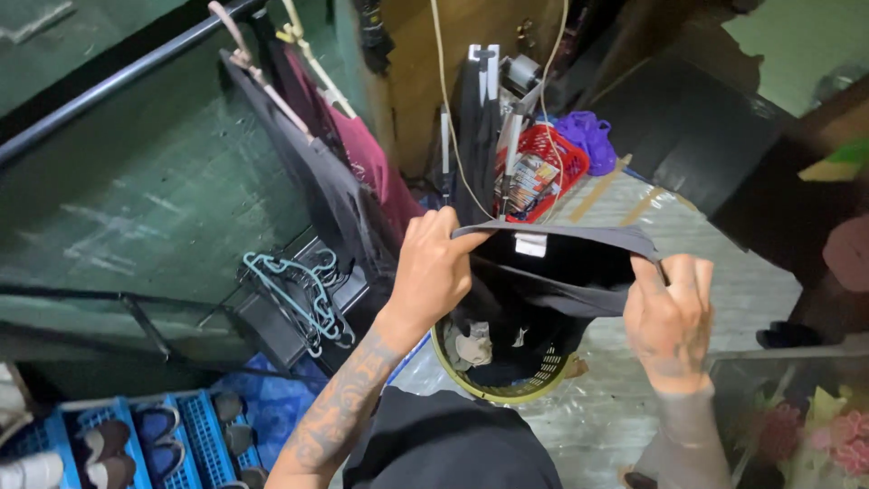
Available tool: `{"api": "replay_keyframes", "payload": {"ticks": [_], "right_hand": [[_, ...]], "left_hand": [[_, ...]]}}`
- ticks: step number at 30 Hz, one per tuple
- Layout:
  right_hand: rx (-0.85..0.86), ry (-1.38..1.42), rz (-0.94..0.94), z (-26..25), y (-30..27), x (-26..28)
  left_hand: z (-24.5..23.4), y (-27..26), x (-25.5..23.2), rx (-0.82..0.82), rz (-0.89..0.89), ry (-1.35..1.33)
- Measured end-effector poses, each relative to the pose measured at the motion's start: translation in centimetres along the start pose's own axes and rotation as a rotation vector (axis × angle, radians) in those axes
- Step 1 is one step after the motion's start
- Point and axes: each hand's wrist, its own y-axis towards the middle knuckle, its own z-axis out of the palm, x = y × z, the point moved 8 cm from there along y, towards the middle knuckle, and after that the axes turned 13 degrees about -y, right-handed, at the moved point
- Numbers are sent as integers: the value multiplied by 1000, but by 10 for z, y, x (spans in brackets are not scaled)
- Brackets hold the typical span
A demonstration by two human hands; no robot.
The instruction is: The person takes t-shirts from a yellow laundry basket, places each on a plastic hanger, and hangs them on a metal drying rack. The person handles a maroon t-shirt, a dark gray t-shirt, and a black t-shirt, spacing them on the rack.
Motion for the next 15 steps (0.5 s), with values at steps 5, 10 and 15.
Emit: {"api": "replay_keyframes", "payload": {"ticks": [5, 10, 15], "right_hand": [[353, -61, -82, 15, 5, 8], [394, 81, -92, 3, 9, 31], [305, 77, -121, -17, 23, 54]], "left_hand": [[8, -45, 23, 146, -266, -50], [-13, -81, 15, 62, -397, -131], [-31, -116, -1, 36, -430, 1]]}}
